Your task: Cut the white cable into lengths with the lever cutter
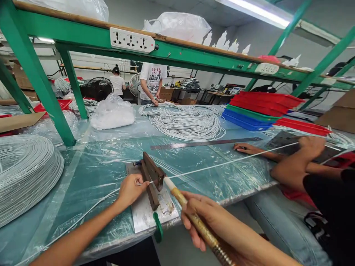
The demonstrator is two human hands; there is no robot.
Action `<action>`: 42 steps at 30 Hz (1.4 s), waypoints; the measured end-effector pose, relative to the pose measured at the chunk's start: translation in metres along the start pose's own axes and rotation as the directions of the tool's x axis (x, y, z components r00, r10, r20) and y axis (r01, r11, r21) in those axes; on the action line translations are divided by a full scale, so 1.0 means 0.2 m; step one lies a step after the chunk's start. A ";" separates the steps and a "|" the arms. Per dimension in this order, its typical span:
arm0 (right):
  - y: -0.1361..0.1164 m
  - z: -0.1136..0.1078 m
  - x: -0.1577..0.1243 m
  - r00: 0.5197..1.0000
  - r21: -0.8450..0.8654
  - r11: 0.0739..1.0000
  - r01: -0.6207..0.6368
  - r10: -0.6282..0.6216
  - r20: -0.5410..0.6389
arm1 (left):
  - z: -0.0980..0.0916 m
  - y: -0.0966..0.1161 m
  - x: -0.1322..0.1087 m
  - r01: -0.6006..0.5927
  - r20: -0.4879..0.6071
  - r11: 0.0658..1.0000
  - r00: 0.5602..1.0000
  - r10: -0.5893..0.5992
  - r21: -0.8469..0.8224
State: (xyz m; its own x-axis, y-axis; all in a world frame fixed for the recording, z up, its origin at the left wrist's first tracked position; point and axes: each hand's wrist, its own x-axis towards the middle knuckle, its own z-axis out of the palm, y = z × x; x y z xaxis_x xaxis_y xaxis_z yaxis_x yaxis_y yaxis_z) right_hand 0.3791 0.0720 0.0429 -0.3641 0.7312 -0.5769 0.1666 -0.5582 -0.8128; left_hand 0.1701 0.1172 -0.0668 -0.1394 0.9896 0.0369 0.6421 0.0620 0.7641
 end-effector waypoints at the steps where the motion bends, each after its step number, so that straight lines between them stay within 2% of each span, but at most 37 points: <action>1: 0.02 0.01 0.01 0.999 0.010 0.999 -0.035 0.035 0.012 | 0.00 0.00 0.00 -0.007 -0.008 1.000 1.000 0.007 0.017; 4: 0.08 0.03 0.04 0.994 0.021 0.994 -0.107 0.107 -0.005 | 0.00 0.01 -0.01 -0.026 -0.028 0.998 0.999 0.028 0.063; 6: 0.11 0.05 0.05 0.995 -0.050 0.994 -0.101 0.101 -0.009 | 0.00 0.02 -0.02 -0.041 -0.036 0.995 0.998 0.044 0.087; 10: 0.09 0.07 0.03 1.000 -0.292 0.956 0.006 -0.012 -0.018 | 0.00 0.03 -0.02 -0.060 -0.032 0.992 0.997 0.064 0.108; 13: 0.10 0.07 0.01 0.996 -0.353 0.933 0.071 -0.085 -0.026 | 0.00 0.02 -0.02 -0.073 -0.026 0.992 0.997 0.076 0.105; 16: 0.23 0.07 0.05 0.985 -0.368 0.924 0.104 -0.147 -0.091 | 0.01 0.01 -0.03 -0.085 -0.030 0.993 0.996 0.088 0.082; 19: 0.43 0.07 0.12 0.913 -0.406 0.882 0.239 -0.346 -0.215 | 0.01 0.00 -0.04 -0.080 -0.054 0.996 0.995 0.082 0.030; 20: 0.48 0.07 0.14 0.897 -0.403 0.877 0.264 -0.377 -0.233 | 0.01 -0.01 -0.04 -0.080 -0.061 0.997 0.995 0.080 0.004; 21: 0.52 0.07 0.14 0.903 -0.385 0.887 0.253 -0.360 -0.236 | 0.00 -0.01 -0.04 -0.083 -0.063 0.996 0.995 0.081 -0.028; 23: 0.51 0.06 0.13 0.951 -0.323 0.932 0.164 -0.237 -0.200 | -0.02 -0.02 -0.03 -0.098 -0.049 0.989 0.994 0.093 -0.112; 26: 0.32 0.04 0.03 0.977 -0.204 0.967 0.155 -0.181 -0.112 | -0.08 -0.01 -0.04 -0.129 -0.012 0.962 0.991 0.130 -0.242; 29: 0.02 0.02 -0.05 0.973 0.000 0.973 0.232 -0.232 -0.004 | -0.14 -0.01 -0.07 -0.127 0.019 0.897 0.989 0.149 -0.424; 32: -0.30 0.02 -0.03 0.947 0.190 0.937 0.295 -0.313 0.075 | -0.16 -0.02 -0.13 -0.090 0.053 0.830 0.988 0.142 -0.550; 34: -0.48 0.04 0.06 0.920 0.245 0.903 0.352 -0.383 0.089 | -0.16 -0.01 -0.17 -0.082 0.056 0.829 0.989 0.135 -0.553; 36: -0.65 0.06 0.20 0.889 0.231 0.882 0.411 -0.443 0.112 | -0.14 0.00 -0.22 -0.084 0.044 0.838 0.991 0.128 -0.539; 40: -0.90 0.11 0.56 0.823 0.066 0.834 0.548 -0.552 0.136 | -0.10 0.00 -0.27 -0.075 0.053 0.861 0.992 0.117 -0.503; 42: -0.98 0.15 0.73 0.823 -0.010 0.826 0.563 -0.560 0.092 | -0.08 -0.01 -0.28 -0.057 0.082 0.863 0.990 0.113 -0.501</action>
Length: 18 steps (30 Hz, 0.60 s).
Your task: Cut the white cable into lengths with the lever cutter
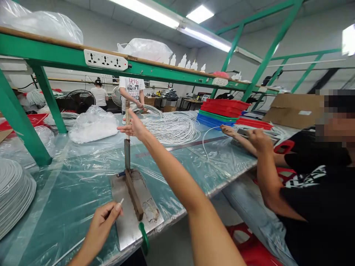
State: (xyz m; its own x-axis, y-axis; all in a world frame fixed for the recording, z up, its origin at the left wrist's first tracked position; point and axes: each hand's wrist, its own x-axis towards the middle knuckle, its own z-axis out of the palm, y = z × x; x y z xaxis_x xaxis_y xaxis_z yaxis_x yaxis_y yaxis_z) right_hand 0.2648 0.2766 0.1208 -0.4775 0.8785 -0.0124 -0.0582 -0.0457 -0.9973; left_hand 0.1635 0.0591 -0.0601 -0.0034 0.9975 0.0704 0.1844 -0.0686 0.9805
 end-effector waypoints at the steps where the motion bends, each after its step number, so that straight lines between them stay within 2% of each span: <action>1: 0.02 0.01 0.08 1.000 -0.025 1.000 -0.008 0.007 -0.022 | 0.00 -0.01 0.00 0.006 0.007 1.000 1.000 -0.006 -0.005; 5: 0.12 0.07 0.31 0.997 -0.074 0.997 -0.035 0.030 -0.069 | -0.03 -0.06 0.00 0.025 0.011 0.998 1.000 -0.024 -0.055; 10: 0.17 0.10 0.40 0.996 -0.128 0.991 -0.034 0.023 -0.083 | -0.06 -0.05 0.01 0.042 -0.001 0.992 0.999 -0.042 -0.122; 13: 0.17 0.12 0.34 0.996 -0.156 0.987 0.022 -0.036 -0.085 | -0.09 0.02 0.00 0.036 -0.056 0.983 0.997 -0.047 -0.181; 15: 0.20 0.14 0.23 0.995 -0.182 0.981 0.065 -0.077 -0.062 | -0.13 0.08 0.00 0.015 -0.156 0.967 0.986 -0.056 -0.254; 17: 0.26 0.17 0.06 0.997 -0.217 0.973 0.081 -0.080 0.014 | -0.17 0.16 0.00 -0.036 -0.289 0.933 0.954 -0.074 -0.357; 18: 0.30 0.19 -0.04 0.993 -0.240 0.968 0.071 -0.045 0.113 | -0.19 0.20 0.00 -0.077 -0.355 0.908 0.931 -0.082 -0.413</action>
State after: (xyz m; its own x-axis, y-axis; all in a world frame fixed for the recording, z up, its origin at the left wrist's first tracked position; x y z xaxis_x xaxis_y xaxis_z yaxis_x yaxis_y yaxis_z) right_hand 0.2321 0.2492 0.0640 -0.5707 0.8202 0.0408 0.1200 0.1324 -0.9839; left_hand 0.1333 0.0549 -0.0146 -0.3668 0.9289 0.0504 -0.2379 -0.1460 0.9602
